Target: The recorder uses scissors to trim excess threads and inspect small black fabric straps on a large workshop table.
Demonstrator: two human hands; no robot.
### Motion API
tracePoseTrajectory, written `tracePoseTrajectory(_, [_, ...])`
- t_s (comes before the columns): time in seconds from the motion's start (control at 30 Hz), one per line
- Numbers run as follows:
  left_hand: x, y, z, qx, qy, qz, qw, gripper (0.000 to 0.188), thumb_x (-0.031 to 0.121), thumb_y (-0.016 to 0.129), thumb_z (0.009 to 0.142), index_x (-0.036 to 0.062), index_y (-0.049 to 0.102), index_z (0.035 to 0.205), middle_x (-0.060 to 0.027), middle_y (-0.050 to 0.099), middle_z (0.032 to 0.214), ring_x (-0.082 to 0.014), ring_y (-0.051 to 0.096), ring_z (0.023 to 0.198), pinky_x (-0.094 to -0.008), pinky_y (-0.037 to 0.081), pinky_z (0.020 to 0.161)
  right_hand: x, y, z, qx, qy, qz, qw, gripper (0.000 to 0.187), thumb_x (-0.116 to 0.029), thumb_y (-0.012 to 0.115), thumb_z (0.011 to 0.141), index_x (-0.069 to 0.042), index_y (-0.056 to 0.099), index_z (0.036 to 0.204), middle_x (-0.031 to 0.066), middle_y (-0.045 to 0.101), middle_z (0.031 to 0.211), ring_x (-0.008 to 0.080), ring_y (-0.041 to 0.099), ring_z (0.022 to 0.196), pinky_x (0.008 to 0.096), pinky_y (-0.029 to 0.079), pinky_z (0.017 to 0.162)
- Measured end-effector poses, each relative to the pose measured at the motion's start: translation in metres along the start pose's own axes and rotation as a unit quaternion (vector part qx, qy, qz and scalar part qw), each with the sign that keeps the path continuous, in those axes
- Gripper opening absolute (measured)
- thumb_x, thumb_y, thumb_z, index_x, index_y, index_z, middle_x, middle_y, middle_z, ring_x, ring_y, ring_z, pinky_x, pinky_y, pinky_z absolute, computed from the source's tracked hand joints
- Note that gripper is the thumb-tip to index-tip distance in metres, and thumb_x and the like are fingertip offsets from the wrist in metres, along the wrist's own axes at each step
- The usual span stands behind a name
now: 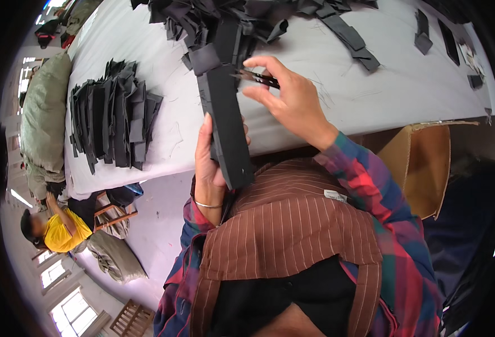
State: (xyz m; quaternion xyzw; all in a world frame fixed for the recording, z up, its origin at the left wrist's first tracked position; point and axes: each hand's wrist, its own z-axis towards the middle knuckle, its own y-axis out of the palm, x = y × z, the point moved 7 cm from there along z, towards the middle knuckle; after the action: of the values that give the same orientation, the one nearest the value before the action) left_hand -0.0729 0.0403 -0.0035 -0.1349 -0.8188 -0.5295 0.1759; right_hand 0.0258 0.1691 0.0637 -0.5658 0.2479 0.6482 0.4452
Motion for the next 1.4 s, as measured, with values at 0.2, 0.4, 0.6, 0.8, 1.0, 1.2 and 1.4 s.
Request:
tracePoseTrajectory(0.2, [0.021, 0.004, 0.000, -0.003, 0.036, -0.047, 0.998, 0.039, 0.040, 0.046, 0.099, 0.0045, 0.057, 0.110, -0.0088, 0.065, 0.091, -0.0189, 0.064, 0.072, -0.0310, 0.055, 0.065, -0.030, 0.005, -0.030, -0.163, -0.071, -0.115, 0.977, 0.020, -0.009, 0.067, 0.078, -0.004, 0.066, 0.098, 0.0063, 0.064, 0.083, 0.0206, 0.055, 0.071, 0.0301, 0.044, 0.067])
tracePoseTrajectory(0.4, [0.015, 0.004, 0.006, -0.047, 0.028, -0.091, 0.994, 0.038, 0.037, 0.045, 0.100, 0.0028, 0.056, 0.112, -0.0115, 0.062, 0.096, -0.0182, 0.063, 0.080, -0.0315, 0.054, 0.069, -0.028, 0.013, -0.034, -0.179, -0.092, -0.078, 0.976, 0.015, -0.012, 0.072, 0.075, -0.010, 0.068, 0.089, 0.0026, 0.065, 0.078, 0.0179, 0.057, 0.066, 0.0300, 0.044, 0.063])
tracePoseTrajectory(0.6, [0.013, 0.015, 0.003, -0.107, -0.002, -0.145, 0.984, 0.039, 0.038, 0.045, 0.100, 0.0018, 0.055, 0.112, -0.0102, 0.059, 0.094, -0.0159, 0.057, 0.073, -0.0283, 0.051, 0.061, -0.034, 0.010, -0.036, -0.209, -0.156, -0.113, 0.959, 0.016, -0.009, 0.072, 0.073, -0.005, 0.067, 0.089, 0.0045, 0.064, 0.077, 0.0197, 0.052, 0.066, 0.0305, 0.041, 0.062])
tracePoseTrajectory(0.8, [0.018, 0.013, 0.002, -0.016, 0.036, -0.062, 0.997, 0.039, 0.038, 0.044, 0.100, 0.0013, 0.054, 0.109, -0.0074, 0.057, 0.087, -0.0137, 0.053, 0.067, -0.0256, 0.049, 0.055, -0.031, 0.007, -0.029, -0.176, -0.085, -0.060, 0.979, 0.013, -0.007, 0.071, 0.074, -0.005, 0.067, 0.086, 0.0055, 0.062, 0.074, 0.0195, 0.053, 0.066, 0.0307, 0.042, 0.062])
tracePoseTrajectory(1.0, [0.020, 0.014, -0.006, -0.038, 0.014, -0.020, 0.999, 0.038, 0.037, 0.047, 0.098, 0.0030, 0.054, 0.113, -0.0084, 0.060, 0.089, -0.0141, 0.059, 0.069, -0.0242, 0.050, 0.056, -0.034, 0.006, -0.029, -0.254, -0.102, -0.072, 0.959, 0.021, -0.009, 0.072, 0.074, -0.005, 0.066, 0.093, 0.0071, 0.063, 0.081, 0.0194, 0.057, 0.070, 0.0310, 0.045, 0.067])
tracePoseTrajectory(1.2, [0.013, 0.033, -0.015, -0.030, -0.054, 0.245, 0.967, 0.046, 0.033, 0.055, 0.096, 0.0014, 0.050, 0.129, -0.0043, 0.064, 0.100, -0.0093, 0.062, 0.079, -0.0244, 0.053, 0.065, -0.042, 0.007, 0.004, -0.218, -0.173, -0.121, 0.953, 0.038, -0.009, 0.075, 0.068, -0.006, 0.066, 0.104, 0.0067, 0.066, 0.100, 0.0233, 0.061, 0.089, 0.0316, 0.046, 0.080])
tracePoseTrajectory(1.4, [0.043, 0.030, -0.004, -0.099, -0.013, -0.113, 0.989, 0.062, 0.050, 0.036, 0.098, 0.0074, 0.034, 0.143, -0.0178, 0.060, 0.114, -0.0342, 0.062, 0.095, -0.0497, 0.050, 0.086, -0.005, -0.004, 0.003, -0.187, 0.013, 0.005, 0.982, 0.019, -0.014, 0.075, 0.078, -0.003, 0.062, 0.088, 0.0002, 0.056, 0.074, 0.0077, 0.051, 0.070, 0.0240, 0.043, 0.065])
